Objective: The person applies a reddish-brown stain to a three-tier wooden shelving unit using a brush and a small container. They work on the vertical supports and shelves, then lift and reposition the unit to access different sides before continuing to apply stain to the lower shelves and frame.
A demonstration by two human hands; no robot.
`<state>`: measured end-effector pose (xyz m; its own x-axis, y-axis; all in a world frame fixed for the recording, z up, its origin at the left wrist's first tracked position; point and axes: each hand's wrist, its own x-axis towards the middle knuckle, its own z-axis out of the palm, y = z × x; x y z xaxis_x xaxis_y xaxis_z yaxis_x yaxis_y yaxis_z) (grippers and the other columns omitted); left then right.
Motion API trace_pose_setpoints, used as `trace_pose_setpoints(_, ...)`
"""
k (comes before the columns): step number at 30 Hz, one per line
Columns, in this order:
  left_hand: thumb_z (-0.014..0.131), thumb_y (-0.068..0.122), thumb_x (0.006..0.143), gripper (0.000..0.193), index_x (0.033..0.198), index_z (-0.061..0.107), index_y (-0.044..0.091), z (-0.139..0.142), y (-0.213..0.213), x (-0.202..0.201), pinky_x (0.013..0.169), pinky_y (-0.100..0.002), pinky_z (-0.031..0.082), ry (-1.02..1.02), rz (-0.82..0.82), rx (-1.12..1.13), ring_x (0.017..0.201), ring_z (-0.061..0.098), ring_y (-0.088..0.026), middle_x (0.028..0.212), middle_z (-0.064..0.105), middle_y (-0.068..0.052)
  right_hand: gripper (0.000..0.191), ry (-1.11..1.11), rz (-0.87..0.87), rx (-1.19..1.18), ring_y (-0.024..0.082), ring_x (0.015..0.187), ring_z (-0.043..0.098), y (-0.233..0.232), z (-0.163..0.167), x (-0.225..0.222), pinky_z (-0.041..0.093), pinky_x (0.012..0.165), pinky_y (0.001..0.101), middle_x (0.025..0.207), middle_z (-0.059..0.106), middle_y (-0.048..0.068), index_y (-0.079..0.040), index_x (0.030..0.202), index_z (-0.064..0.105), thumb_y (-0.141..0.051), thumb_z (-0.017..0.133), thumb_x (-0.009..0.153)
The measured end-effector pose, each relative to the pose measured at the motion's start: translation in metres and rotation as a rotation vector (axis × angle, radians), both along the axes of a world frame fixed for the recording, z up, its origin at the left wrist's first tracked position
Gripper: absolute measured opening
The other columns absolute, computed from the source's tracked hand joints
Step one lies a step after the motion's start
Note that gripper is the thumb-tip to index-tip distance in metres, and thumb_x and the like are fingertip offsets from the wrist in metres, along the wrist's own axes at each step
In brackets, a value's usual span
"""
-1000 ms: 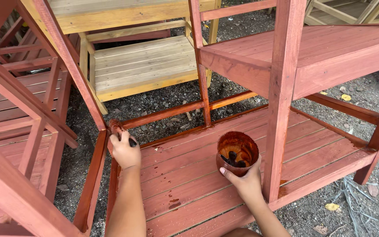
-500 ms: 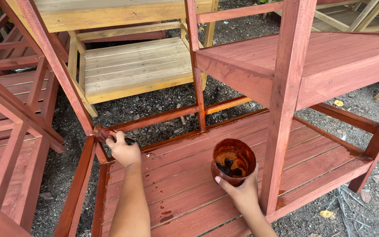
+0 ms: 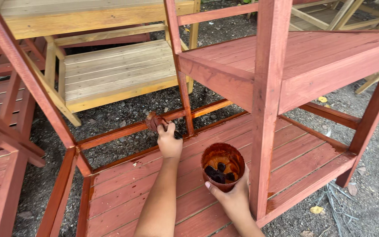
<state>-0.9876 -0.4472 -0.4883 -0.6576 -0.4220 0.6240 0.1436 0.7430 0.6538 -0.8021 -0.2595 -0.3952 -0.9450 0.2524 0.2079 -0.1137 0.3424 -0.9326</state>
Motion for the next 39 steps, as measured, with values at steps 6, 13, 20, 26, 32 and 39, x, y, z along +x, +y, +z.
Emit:
trace_pose_setpoints(6, 0.066, 0.005, 0.089, 0.017, 0.103, 0.068, 0.013, 0.003, 0.032, -0.002, 0.078, -0.048, 0.061, -0.002, -0.377, -0.032, 0.093, 0.071, -0.042, 0.124, 0.064, -0.02, 0.097, 0.041, -0.017, -0.101, 0.029, 0.126, 0.058, 0.002, -0.002, -0.004, 0.047, 0.106, 0.039, 0.134, 0.055, 0.02, 0.003, 0.142, 0.034, -0.015, 0.09, 0.065)
trace_pose_setpoints(13, 0.068, 0.004, 0.084, 0.013, 0.092, 0.069, 0.014, -0.006, 0.018, 0.008, 0.081, -0.045, 0.061, 0.029, -0.615, -0.371, 0.102, 0.071, -0.042, 0.133, 0.063, -0.024, 0.093, -0.095, -0.035, -0.133, 0.026, 0.127, 0.058, 0.005, -0.002, -0.004, 0.047, 0.106, 0.0387, 0.134, 0.056, 0.018, 0.001, 0.14, 0.035, -0.014, 0.09, 0.066)
trace_pose_setpoints(20, 0.07, 0.004, 0.089, 0.009, 0.096, 0.066, 0.007, -0.006, 0.019, -0.005, 0.076, -0.043, 0.059, 0.144, -0.644, 0.018, 0.092, 0.071, -0.038, 0.108, 0.069, -0.017, 0.092, -0.067, -0.019, -0.172, 0.026, 0.123, 0.062, 0.007, -0.003, -0.007, 0.051, 0.104, 0.0388, 0.131, 0.059, 0.017, 0.002, 0.138, 0.037, -0.013, 0.09, 0.065)
trace_pose_setpoints(26, 0.07, 0.003, 0.089, 0.009, 0.096, 0.066, 0.006, -0.009, 0.06, -0.024, 0.069, -0.044, 0.055, 0.164, -0.627, 0.154, 0.084, 0.068, -0.037, 0.098, 0.064, -0.016, 0.084, -0.094, -0.039, -0.195, 0.024, 0.118, 0.066, 0.008, -0.012, -0.003, 0.054, 0.101, 0.0375, 0.127, 0.065, 0.015, 0.002, 0.134, 0.044, -0.013, 0.09, 0.065)
trace_pose_setpoints(32, 0.072, 0.006, 0.087, 0.012, 0.098, 0.067, 0.006, -0.004, 0.105, -0.081, 0.063, -0.046, 0.053, 0.125, -0.568, 0.075, 0.08, 0.066, -0.039, 0.096, 0.061, -0.019, 0.076, -0.084, -0.06, -0.18, 0.022, 0.112, 0.069, 0.011, -0.021, -0.003, 0.055, 0.098, 0.0363, 0.121, 0.07, 0.013, 0.002, 0.13, 0.052, -0.013, 0.091, 0.066)
trace_pose_setpoints(39, 0.071, 0.008, 0.093, 0.011, 0.101, 0.063, 0.005, 0.0, 0.14, -0.082, 0.071, -0.044, 0.054, 0.119, -0.956, 0.124, 0.087, 0.067, -0.037, 0.098, 0.067, -0.013, 0.079, -0.051, -0.103, -0.117, 0.022, 0.113, 0.068, 0.009, -0.027, -0.001, 0.054, 0.098, 0.0357, 0.122, 0.068, 0.015, 0.003, 0.131, 0.049, -0.014, 0.091, 0.066)
